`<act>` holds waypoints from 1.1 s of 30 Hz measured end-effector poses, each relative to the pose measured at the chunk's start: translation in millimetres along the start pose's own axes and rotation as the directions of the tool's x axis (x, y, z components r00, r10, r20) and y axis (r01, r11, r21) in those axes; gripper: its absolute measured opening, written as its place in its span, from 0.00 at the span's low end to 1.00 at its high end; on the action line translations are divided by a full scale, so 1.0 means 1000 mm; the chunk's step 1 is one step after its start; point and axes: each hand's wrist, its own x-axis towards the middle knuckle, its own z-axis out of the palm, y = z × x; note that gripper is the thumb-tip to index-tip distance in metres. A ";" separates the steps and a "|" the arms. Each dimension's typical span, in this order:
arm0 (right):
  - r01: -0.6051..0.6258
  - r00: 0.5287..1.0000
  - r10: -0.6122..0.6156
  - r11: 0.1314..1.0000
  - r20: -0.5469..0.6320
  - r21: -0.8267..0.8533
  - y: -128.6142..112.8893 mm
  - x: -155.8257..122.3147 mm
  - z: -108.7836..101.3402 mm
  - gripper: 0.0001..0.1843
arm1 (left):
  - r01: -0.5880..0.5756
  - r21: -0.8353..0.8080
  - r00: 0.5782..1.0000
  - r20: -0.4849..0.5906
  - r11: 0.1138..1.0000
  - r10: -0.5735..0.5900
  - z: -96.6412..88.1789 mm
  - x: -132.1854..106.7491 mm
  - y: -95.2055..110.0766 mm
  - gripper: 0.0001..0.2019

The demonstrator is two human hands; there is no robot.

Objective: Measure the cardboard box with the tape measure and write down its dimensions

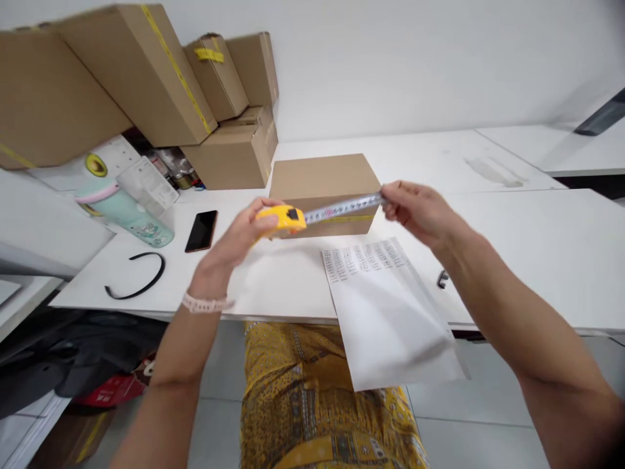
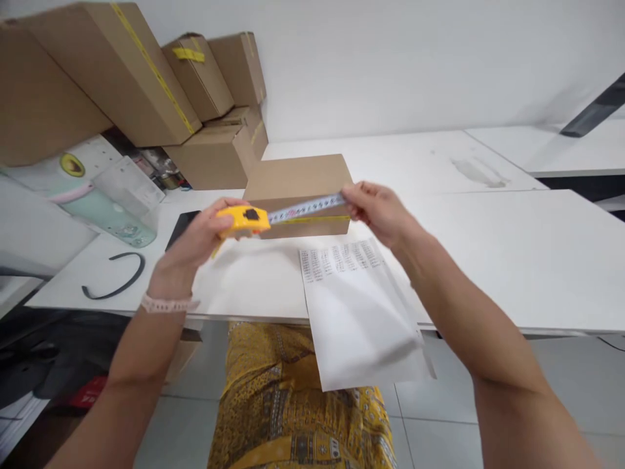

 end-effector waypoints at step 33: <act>-0.237 0.913 0.105 0.923 -0.395 -0.303 0.044 0.137 -0.009 0.18 | 0.213 -0.020 0.977 -0.006 0.977 -0.213 -0.129 0.142 -0.024 0.26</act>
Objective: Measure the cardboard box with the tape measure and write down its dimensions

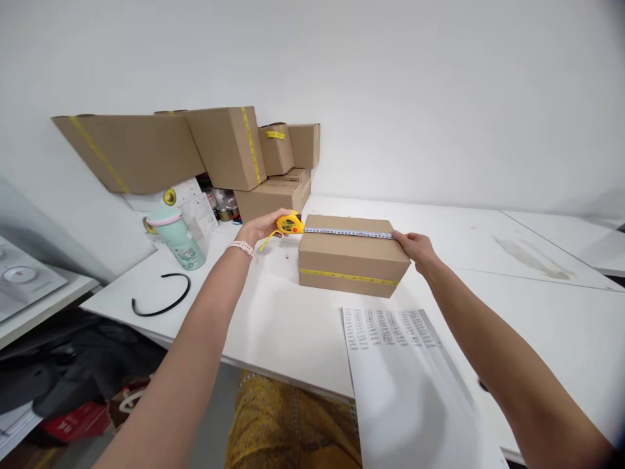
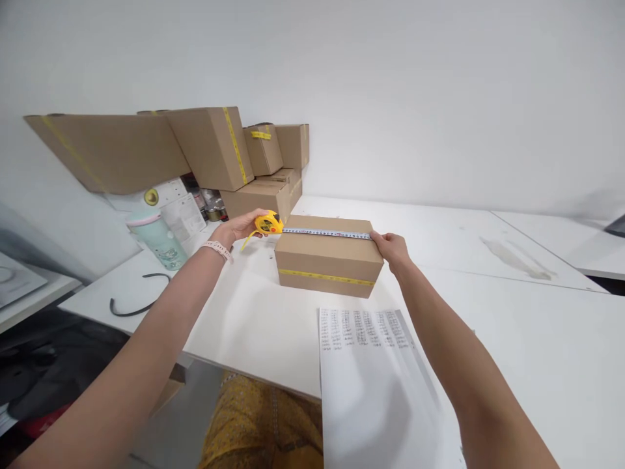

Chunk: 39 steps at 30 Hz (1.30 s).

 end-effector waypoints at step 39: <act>0.349 0.931 -0.260 0.841 0.257 -0.414 -0.057 0.033 0.076 0.21 | -0.009 -0.512 0.993 0.098 0.859 0.068 0.250 -0.140 -0.025 0.25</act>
